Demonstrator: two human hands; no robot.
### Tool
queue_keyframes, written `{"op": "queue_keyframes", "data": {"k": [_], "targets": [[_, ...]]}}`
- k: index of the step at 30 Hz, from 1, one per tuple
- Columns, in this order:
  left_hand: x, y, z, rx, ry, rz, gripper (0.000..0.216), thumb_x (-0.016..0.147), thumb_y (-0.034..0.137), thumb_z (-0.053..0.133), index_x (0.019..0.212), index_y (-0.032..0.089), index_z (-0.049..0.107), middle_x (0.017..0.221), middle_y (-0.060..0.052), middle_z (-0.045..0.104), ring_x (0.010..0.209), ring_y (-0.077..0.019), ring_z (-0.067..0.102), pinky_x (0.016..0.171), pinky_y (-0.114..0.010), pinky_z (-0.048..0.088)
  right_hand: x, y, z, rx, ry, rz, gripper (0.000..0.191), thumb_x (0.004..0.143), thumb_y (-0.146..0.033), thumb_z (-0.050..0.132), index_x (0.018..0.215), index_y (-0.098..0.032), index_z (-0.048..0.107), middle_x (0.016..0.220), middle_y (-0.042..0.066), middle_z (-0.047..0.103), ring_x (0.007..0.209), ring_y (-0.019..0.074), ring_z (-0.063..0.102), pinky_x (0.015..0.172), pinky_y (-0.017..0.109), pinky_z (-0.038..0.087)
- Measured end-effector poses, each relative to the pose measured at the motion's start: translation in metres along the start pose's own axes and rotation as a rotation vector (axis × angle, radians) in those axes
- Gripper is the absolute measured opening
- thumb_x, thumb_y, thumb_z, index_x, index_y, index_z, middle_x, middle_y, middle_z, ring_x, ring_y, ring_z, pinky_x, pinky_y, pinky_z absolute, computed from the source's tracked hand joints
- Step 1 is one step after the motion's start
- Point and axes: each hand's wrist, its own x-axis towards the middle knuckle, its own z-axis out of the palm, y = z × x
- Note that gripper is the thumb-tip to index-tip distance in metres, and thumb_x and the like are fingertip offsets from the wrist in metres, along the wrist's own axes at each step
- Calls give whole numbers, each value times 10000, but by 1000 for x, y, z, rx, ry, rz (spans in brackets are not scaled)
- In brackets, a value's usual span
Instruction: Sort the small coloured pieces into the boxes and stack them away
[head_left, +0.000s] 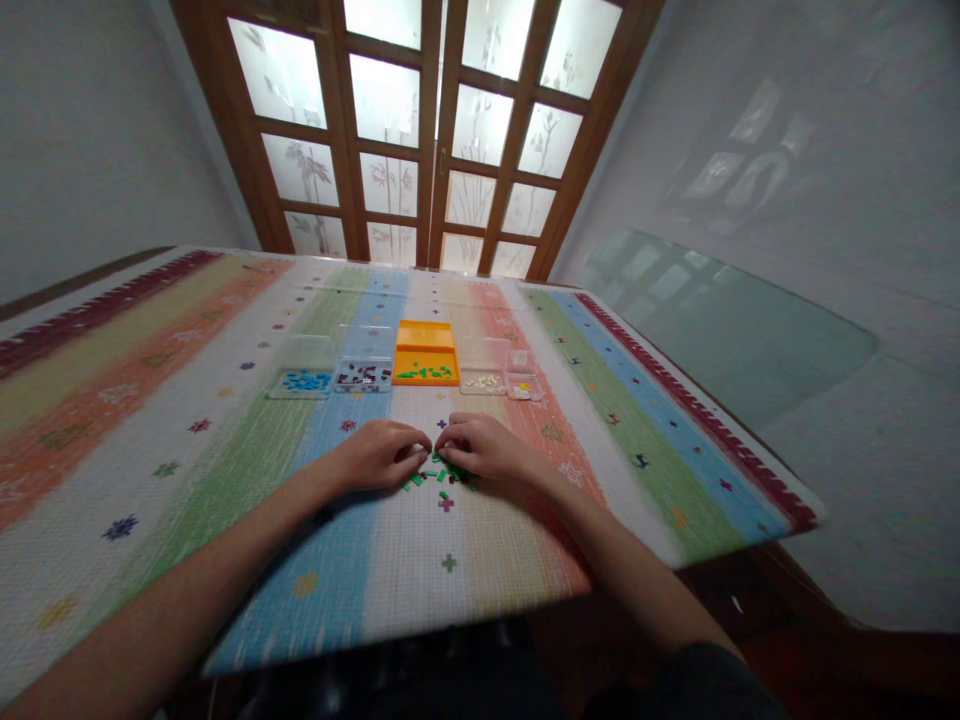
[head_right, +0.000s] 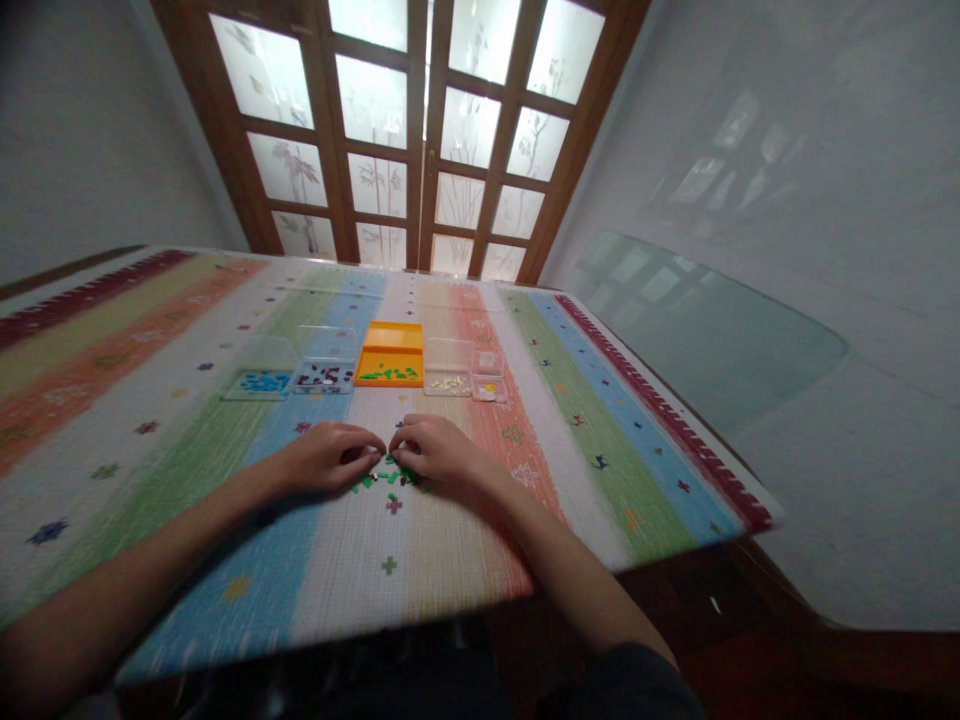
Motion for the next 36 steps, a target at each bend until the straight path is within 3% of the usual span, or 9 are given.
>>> {"op": "queue_keyframes", "data": {"k": [5, 9, 13, 30, 36], "targets": [[-2, -4, -9, 19, -10, -53, 292, 918, 248, 451, 1019, 189, 719, 856, -70, 744, 754, -179, 654, 695, -265, 434, -2, 0, -6, 43, 29, 14, 148, 878, -132, 616, 939, -162, 748, 801, 12, 613, 701, 125, 549, 678, 244, 416], [-3, -1, -16, -12, -43, -122, 244, 844, 233, 492, 935, 185, 713, 596, 2, 621, 560, -147, 552, 587, -248, 371, -3, -1, -4, 91, -27, -37, 78, 853, -164, 667, 892, -172, 734, 831, 9, 610, 724, 125, 550, 680, 238, 418], [-2, 5, -17, -48, -83, -105, 197, 808, 245, 532, 892, 181, 698, 534, 28, 551, 505, -136, 507, 559, -250, 335, -2, -1, 1, 64, -52, -47, 69, 850, -180, 678, 903, -176, 722, 874, 18, 618, 755, 133, 554, 706, 247, 419], [-2, -6, -12, 59, 5, -133, 232, 908, 283, 474, 973, 171, 667, 584, 22, 573, 527, -131, 504, 572, -248, 297, -2, -5, 1, -54, 10, 32, 154, 866, -212, 655, 999, -155, 710, 900, 36, 638, 760, 143, 547, 716, 260, 398], [-1, -10, -6, 218, -42, -159, 237, 929, 283, 449, 1019, 183, 644, 665, -18, 654, 630, -181, 608, 588, -266, 307, -1, -6, 0, -44, -12, 27, 104, 864, -197, 656, 927, -160, 730, 867, 29, 628, 727, 129, 541, 698, 252, 392]]}}
